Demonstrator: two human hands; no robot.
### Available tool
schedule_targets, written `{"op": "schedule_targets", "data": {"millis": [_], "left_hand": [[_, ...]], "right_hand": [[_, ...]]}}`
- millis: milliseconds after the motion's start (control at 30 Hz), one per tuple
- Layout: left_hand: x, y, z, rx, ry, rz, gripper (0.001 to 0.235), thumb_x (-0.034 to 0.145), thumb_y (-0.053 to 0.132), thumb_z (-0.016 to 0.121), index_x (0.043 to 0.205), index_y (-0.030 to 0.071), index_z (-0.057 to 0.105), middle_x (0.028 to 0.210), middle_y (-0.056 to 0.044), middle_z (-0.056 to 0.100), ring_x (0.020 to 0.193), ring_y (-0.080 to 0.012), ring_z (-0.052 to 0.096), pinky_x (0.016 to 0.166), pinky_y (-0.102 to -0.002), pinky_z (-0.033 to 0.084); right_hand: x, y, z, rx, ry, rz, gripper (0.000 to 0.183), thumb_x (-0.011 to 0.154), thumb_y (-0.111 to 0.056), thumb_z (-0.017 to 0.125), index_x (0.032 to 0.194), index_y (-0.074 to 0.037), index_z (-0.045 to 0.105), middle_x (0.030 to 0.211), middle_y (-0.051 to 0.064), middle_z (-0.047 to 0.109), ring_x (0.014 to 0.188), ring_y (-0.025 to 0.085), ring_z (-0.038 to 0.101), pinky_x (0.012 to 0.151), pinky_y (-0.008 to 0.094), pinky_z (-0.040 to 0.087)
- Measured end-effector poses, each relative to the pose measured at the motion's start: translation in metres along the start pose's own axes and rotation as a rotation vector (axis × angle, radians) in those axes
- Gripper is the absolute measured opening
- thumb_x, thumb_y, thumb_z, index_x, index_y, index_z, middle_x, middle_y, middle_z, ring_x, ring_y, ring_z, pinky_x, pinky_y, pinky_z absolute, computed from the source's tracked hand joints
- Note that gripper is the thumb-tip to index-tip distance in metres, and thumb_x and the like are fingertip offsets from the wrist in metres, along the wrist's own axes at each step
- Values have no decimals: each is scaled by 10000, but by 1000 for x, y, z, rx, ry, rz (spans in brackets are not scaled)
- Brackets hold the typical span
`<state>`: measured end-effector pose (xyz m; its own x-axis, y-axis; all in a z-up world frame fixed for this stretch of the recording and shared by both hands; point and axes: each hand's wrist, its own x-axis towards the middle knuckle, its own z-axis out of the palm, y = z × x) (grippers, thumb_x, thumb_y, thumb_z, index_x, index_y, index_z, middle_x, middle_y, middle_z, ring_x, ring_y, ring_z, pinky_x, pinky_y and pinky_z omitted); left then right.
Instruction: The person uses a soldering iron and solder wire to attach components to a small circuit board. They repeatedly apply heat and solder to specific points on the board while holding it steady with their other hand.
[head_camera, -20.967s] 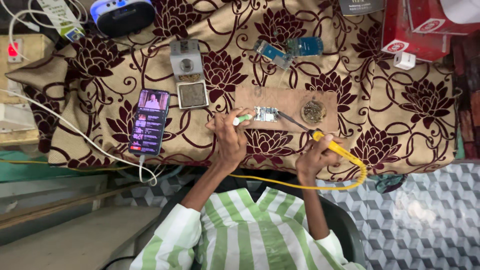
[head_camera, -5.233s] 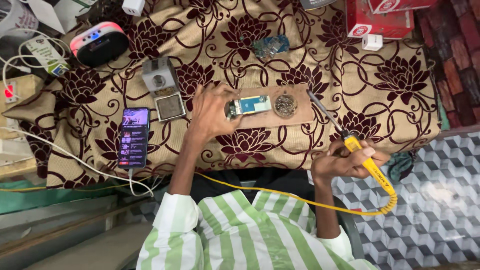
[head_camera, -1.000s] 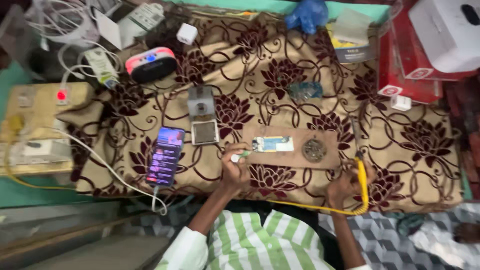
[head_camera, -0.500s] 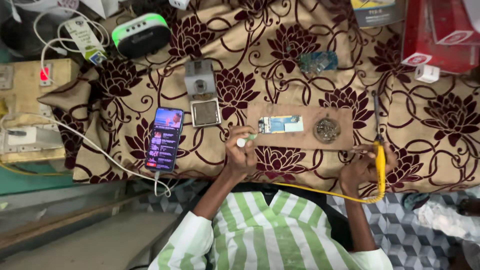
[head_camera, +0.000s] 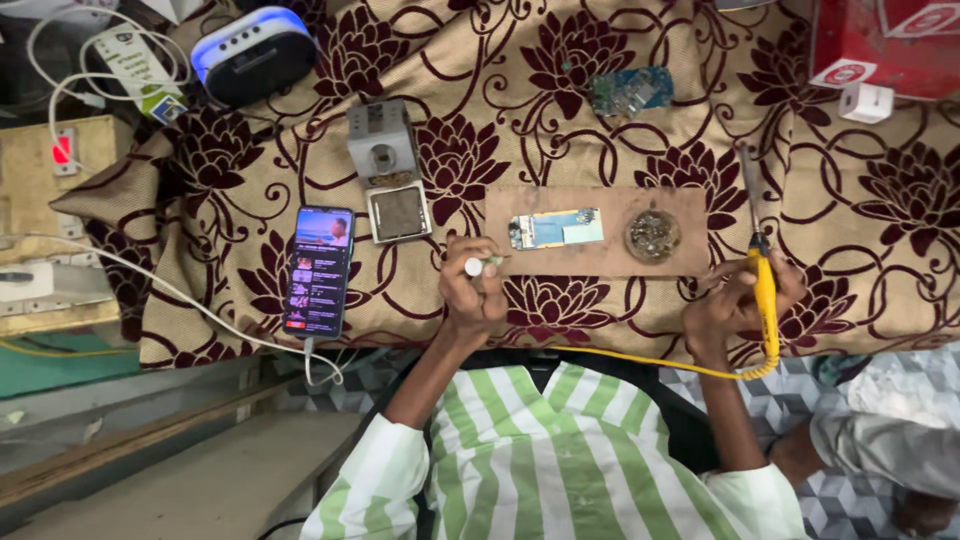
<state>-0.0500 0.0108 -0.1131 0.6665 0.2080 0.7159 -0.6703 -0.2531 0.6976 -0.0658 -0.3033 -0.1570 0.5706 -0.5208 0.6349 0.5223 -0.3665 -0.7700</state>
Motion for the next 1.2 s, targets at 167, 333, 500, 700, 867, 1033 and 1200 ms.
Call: {"op": "schedule_targets", "data": {"millis": [167,333,500,700,867,1033,1200], "left_hand": [[6,1,-2,75,28,81,190,1098,184,483,1182,55,372,1058,-176,585,889,-265,581,808,-409,500],[3,-2,-2,68,2,119,161,1117,198,441,1188,74,367,1076,-175,586,863,-249,581,773,-377,505],[-1,-7,4,-94,18,45,164,1136,231,361,1209,89,325,1060,-194,619,791,-164,539,662,-254,490],[-1,-11,5,-16,78,107,131,1146,222,360,1203,115,308,1011,-165,615,763,-166,517,684,-306,462],[-16,-15,1,-64,64,8,214,1135,269,428,1187,85,331,1004,-160,583,821,-209,584,714,-325,507],[-13,-15,-6,37,-4,71,238,1114,292,431,1109,54,430,1024,-166,633,831,-218,613,808,-399,485],[-14,-9,-15,192,-155,133,284,1090,336,472,989,81,542,1110,-146,562,1019,-298,556,955,-474,430]], "right_hand": [[-6,10,-1,-5,11,-88,439,1149,-370,565,1364,-42,367,1081,165,551,576,178,568,503,250,444],[-7,11,-7,-73,21,-112,487,1178,-480,515,1390,-63,379,1071,168,574,648,215,627,618,300,484],[15,-2,-2,191,241,112,524,1096,-575,473,1184,-59,462,772,51,460,528,122,467,470,235,356],[18,-52,4,80,305,233,460,1130,-514,495,1118,-54,489,796,19,416,540,77,387,458,211,299],[7,-63,4,-119,172,100,447,1124,-474,517,1180,-31,493,862,67,512,614,127,454,529,239,351],[3,-55,-6,-158,46,-36,451,1152,-479,515,1204,-34,470,858,68,482,620,125,473,558,235,383],[-1,-36,-25,-42,16,8,479,1131,-500,508,1199,-27,477,934,78,497,588,109,453,510,212,367]]}}
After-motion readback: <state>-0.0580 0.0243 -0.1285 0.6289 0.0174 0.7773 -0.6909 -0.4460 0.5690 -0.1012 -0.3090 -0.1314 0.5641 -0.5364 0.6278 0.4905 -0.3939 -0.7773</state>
